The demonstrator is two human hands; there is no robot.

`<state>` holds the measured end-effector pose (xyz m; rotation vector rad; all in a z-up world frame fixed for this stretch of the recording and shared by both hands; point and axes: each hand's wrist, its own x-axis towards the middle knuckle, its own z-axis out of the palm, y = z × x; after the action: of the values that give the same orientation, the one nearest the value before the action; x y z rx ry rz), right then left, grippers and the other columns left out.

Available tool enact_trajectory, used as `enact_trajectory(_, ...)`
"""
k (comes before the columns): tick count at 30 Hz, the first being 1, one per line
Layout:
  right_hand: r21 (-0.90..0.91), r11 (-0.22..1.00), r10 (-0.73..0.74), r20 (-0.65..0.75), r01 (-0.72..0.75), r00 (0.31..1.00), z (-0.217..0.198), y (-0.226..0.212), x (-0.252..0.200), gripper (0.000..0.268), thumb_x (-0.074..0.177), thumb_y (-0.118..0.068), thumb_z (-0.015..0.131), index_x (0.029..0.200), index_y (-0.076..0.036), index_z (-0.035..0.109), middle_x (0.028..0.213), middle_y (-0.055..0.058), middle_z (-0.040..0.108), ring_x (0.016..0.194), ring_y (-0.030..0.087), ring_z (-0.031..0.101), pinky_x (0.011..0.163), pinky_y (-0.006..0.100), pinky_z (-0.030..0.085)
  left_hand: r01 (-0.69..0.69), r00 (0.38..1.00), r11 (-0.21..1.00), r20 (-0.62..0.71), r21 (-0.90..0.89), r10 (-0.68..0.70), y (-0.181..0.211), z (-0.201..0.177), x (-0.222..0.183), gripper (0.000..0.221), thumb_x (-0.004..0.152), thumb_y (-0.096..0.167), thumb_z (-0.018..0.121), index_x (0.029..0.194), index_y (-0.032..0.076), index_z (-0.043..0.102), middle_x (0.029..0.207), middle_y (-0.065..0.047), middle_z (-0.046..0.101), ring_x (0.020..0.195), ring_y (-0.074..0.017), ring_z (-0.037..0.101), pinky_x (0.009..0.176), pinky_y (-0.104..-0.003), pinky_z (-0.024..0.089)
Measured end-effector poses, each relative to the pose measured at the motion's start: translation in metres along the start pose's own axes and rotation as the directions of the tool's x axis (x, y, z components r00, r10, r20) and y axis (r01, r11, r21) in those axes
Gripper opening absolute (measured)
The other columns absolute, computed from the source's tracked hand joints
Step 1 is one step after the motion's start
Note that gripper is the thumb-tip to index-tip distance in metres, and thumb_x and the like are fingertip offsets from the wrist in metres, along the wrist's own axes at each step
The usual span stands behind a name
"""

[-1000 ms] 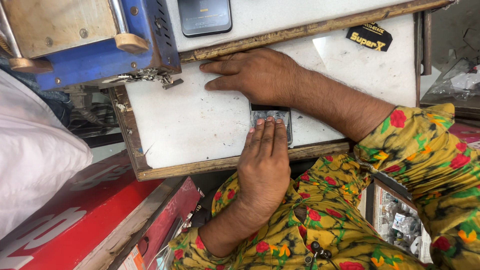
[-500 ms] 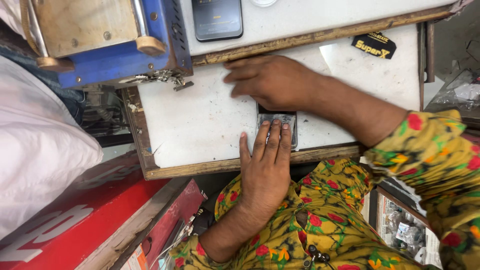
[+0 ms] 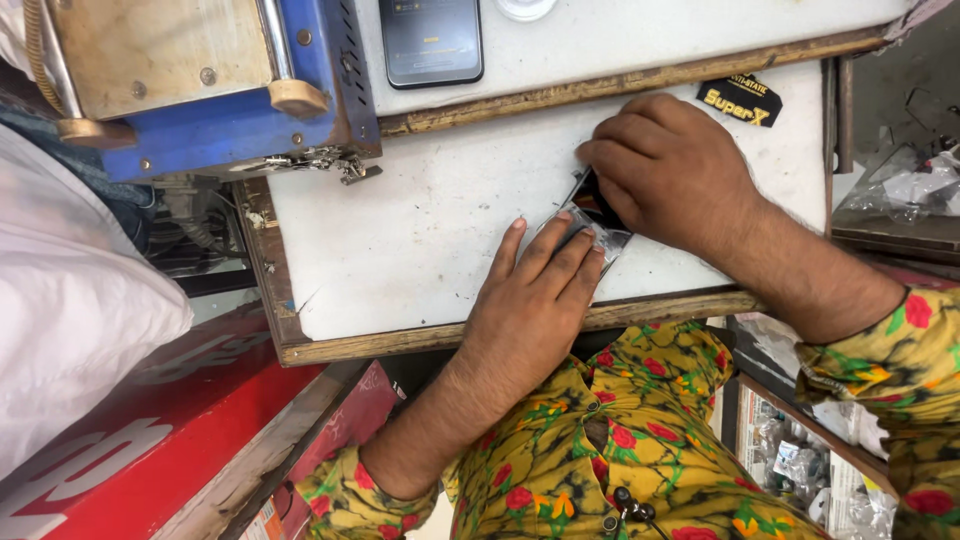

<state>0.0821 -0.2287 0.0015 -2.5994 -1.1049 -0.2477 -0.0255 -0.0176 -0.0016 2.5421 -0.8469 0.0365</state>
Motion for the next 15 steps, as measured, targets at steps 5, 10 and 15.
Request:
enact_trajectory(5,0.030,0.999,0.043,-0.011,-0.042,0.999,0.003,0.001,0.000,0.024,0.088,-0.015,0.080,0.111,-0.010,0.074,0.115,0.007,0.069,0.110,0.030,0.062,0.096,0.045,0.052,-0.055,0.998,0.997,-0.040,-0.053,0.053,-0.010,-0.012,0.015,0.031,0.091,0.011,0.067,0.121,0.002,0.068,0.136,-0.014,0.060,0.140,-0.0391,0.047,0.116,-0.059,0.041)
enact_trajectory(10,0.205,0.979,-0.021,0.052,0.010,0.998,0.004,0.004,0.005,0.040,0.088,-0.011,0.072,0.128,-0.010,0.070,0.131,0.009,0.069,0.125,0.031,0.060,0.108,0.045,0.048,0.010,0.994,0.991,-0.104,-0.135,-0.024,-0.007,-0.016,0.011,0.036,0.087,0.007,0.073,0.122,0.003,0.068,0.134,-0.018,0.059,0.132,-0.0420,0.053,0.105,-0.052,0.051)
enact_trajectory(15,0.257,0.963,-0.128,0.166,0.082,0.978,0.002,0.003,0.014,0.045,0.088,-0.018,0.070,0.133,-0.012,0.067,0.139,0.009,0.065,0.140,0.034,0.049,0.115,0.052,0.039,0.063,0.980,0.990,-0.181,-0.127,-0.085,-0.008,-0.017,0.003,0.038,0.084,0.007,0.079,0.121,0.005,0.070,0.127,-0.016,0.061,0.126,-0.0413,0.056,0.103,-0.052,0.053)
